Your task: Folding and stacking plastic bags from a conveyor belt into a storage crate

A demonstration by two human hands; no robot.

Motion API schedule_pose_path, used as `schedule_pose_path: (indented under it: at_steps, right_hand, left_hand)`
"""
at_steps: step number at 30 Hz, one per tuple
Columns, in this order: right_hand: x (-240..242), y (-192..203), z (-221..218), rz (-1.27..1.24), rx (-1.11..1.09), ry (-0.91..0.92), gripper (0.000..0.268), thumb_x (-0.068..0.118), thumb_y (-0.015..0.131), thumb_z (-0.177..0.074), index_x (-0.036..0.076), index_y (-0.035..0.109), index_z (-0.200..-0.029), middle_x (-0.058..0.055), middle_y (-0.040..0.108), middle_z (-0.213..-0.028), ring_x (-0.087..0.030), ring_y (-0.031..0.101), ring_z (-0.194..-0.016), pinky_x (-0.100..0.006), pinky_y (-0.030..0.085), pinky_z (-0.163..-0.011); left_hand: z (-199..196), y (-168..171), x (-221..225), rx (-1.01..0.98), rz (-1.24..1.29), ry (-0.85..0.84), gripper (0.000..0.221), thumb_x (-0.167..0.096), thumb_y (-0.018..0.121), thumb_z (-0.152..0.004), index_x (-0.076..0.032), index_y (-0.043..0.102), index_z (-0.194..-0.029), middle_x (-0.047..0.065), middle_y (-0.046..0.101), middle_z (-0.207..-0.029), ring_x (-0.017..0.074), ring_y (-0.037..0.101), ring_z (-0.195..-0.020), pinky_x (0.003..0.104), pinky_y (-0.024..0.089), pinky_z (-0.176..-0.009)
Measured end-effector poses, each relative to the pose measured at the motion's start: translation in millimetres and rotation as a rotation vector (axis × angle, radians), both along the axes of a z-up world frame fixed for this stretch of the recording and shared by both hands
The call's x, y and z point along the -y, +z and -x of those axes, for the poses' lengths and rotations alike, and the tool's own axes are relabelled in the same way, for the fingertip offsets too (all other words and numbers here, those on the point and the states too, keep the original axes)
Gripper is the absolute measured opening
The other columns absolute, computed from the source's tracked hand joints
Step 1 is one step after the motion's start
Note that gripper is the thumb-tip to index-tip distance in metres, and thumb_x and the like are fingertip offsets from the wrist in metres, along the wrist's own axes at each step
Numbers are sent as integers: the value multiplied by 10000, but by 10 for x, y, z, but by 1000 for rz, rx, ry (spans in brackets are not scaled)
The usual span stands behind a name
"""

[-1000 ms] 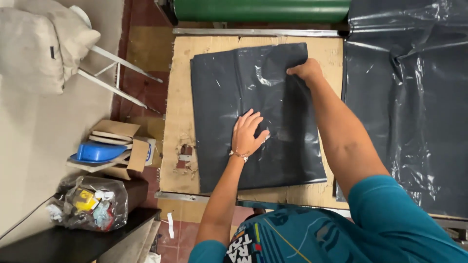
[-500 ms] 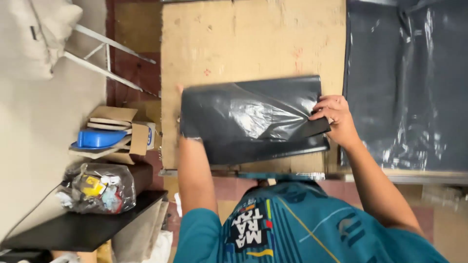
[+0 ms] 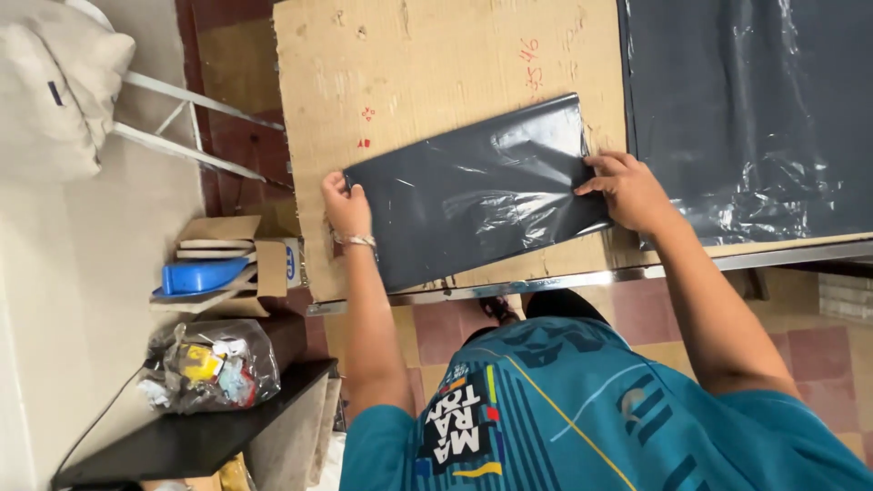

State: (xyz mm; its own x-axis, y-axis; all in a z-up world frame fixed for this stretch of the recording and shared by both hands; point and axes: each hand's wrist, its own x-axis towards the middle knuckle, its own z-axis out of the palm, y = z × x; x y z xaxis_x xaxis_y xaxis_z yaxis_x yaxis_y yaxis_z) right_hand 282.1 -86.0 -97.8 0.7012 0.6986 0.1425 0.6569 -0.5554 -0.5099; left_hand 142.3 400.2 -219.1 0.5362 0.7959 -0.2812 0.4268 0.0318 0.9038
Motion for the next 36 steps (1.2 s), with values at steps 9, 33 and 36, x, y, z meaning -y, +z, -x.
schedule_pose_path:
  at_steps: [9, 33, 36]
  right_hand:
    - [-2139, 4, 250, -268, 221, 88, 553, 391, 604, -963, -4, 573, -1348, -261, 582, -1361, -416, 497, -1326, -555, 266, -1153]
    - [-1400, -648, 1750, -18, 291, 365, 727, 454, 699, -784, 7, 562, -1341, -192, 543, -1402, -371, 492, -1354, -505, 368, -1139]
    - [-1037, -462, 1755, -257, 32, 450, 427, 421, 571, -965, 42, 676, -1132, -115, 654, -1284, -327, 571, -1286, -486, 376, -1145]
  left_hand:
    - [-480, 962, 1846, -175, -1290, -598, 595, -318, 568, -900, -119, 494, -1456, 95, 368, -1595, 326, 197, -1536, 679, 226, -1159]
    - [964, 1428, 1352, -101, -1072, -1639, 426, -569, 466, -901, -231, 572, -665, -58, 633, -640, 180, 676, -648, 310, 517, -564]
    - [346, 1019, 1167, -206, -679, -1686, 403, -609, 527, -868, -253, 693, -783, 0, 726, -815, 300, 714, -866, 465, 556, -741]
